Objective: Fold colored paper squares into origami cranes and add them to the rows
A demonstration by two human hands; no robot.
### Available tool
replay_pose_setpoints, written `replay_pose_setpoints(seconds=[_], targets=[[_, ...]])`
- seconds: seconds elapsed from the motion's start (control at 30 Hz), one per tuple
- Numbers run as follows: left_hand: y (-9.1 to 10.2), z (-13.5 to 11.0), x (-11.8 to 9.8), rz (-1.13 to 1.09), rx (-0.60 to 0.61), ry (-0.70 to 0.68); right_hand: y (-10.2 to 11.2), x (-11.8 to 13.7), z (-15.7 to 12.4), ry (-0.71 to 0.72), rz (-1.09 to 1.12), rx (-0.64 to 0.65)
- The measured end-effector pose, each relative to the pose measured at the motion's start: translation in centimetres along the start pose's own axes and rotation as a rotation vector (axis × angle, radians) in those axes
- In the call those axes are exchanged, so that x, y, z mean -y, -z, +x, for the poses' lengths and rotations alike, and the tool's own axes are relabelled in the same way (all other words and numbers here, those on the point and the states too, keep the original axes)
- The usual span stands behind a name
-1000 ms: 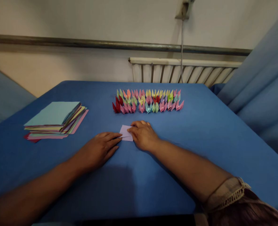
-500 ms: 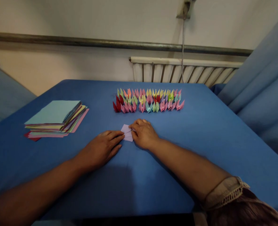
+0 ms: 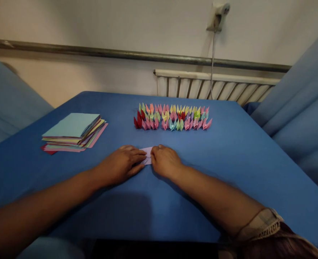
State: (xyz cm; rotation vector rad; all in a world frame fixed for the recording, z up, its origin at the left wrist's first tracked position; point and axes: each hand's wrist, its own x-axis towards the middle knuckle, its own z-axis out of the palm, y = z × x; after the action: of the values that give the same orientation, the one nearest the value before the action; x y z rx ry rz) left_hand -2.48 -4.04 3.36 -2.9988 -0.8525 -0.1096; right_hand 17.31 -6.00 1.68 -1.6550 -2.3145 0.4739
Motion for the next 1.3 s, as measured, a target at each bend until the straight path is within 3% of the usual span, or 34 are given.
replay_pose_setpoints(seconds=[0.27, 0.47, 0.57, 0.77, 1.1, 1.3], targets=[[-0.3, 0.2, -0.6, 0.200, 0.003, -0.087, 0.2, -0.9, 0.1, 0.229, 0.031, -0.022], [0.4, 0.3, -0.6, 0.056, 0.020, -0.018, 0.6, -2.3, 0.4, 0.372, 0.052, 0.060], [0.6, 0.6, -1.2, 0.109, 0.060, -0.035, 0.9, -3.1, 0.6, 0.412, 0.093, 0.112], [-0.4, 1.2, -1.5, 0.253, -0.042, -0.161, 0.9, -3.0, 0.7, 0.407, 0.044, 0.067], [-0.1, 1.6, 1.9, 0.300, -0.094, -0.242, 0.2, -2.3, 0.7, 0.340, 0.003, 0.009], [-0.8, 1.4, 4.4, 0.100, -0.058, -0.051, -1.2, -0.5, 1.1, 0.192, -0.026, -0.085]])
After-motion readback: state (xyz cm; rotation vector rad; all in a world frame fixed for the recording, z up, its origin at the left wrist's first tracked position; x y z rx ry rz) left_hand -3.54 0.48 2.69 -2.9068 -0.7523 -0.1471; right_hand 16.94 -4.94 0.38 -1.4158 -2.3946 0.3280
